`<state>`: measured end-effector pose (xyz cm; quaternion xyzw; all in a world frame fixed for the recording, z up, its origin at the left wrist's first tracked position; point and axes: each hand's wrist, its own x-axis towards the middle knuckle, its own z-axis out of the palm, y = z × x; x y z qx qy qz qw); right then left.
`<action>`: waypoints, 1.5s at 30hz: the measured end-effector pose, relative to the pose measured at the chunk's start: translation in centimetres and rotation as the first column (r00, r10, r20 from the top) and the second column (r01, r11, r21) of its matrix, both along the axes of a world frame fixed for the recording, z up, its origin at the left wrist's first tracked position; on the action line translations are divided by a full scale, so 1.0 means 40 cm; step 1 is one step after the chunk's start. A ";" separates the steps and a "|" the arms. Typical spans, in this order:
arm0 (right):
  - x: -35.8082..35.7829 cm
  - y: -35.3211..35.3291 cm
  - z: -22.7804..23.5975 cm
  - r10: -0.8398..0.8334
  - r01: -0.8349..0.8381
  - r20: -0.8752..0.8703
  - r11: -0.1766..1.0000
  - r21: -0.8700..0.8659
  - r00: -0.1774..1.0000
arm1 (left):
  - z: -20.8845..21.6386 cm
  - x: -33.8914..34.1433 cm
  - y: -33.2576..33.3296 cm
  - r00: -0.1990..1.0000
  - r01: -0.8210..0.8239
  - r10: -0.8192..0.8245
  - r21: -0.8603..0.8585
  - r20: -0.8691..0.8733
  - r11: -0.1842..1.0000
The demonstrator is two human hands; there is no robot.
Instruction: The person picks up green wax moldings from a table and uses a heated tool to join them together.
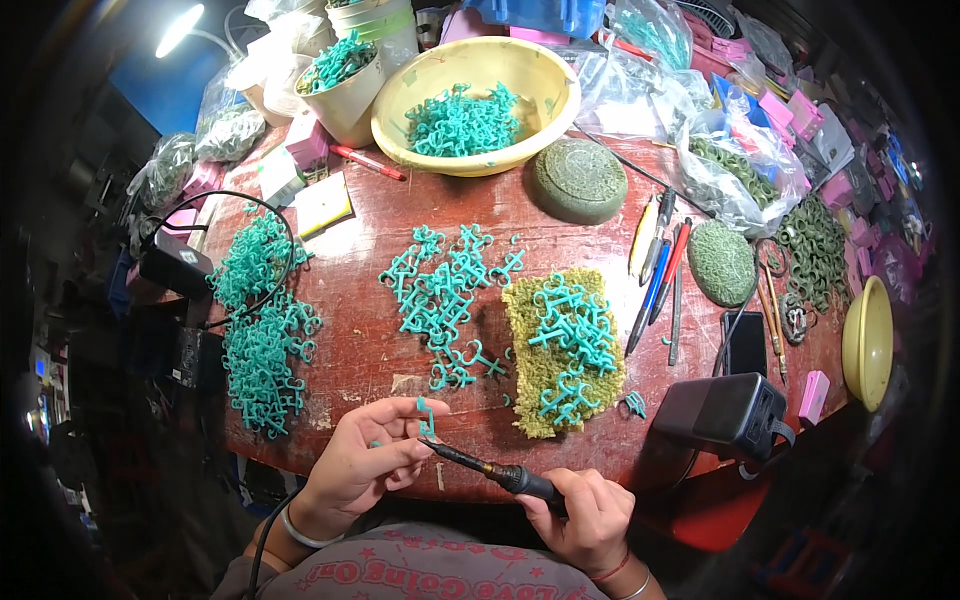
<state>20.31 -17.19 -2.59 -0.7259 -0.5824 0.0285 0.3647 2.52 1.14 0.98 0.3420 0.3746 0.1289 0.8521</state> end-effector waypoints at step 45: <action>0.003 -0.018 0.003 -0.048 0.048 0.054 0.999 -0.008 0.997 | -0.026 0.000 -0.032 0.989 0.141 -0.105 0.495 -0.101 0.857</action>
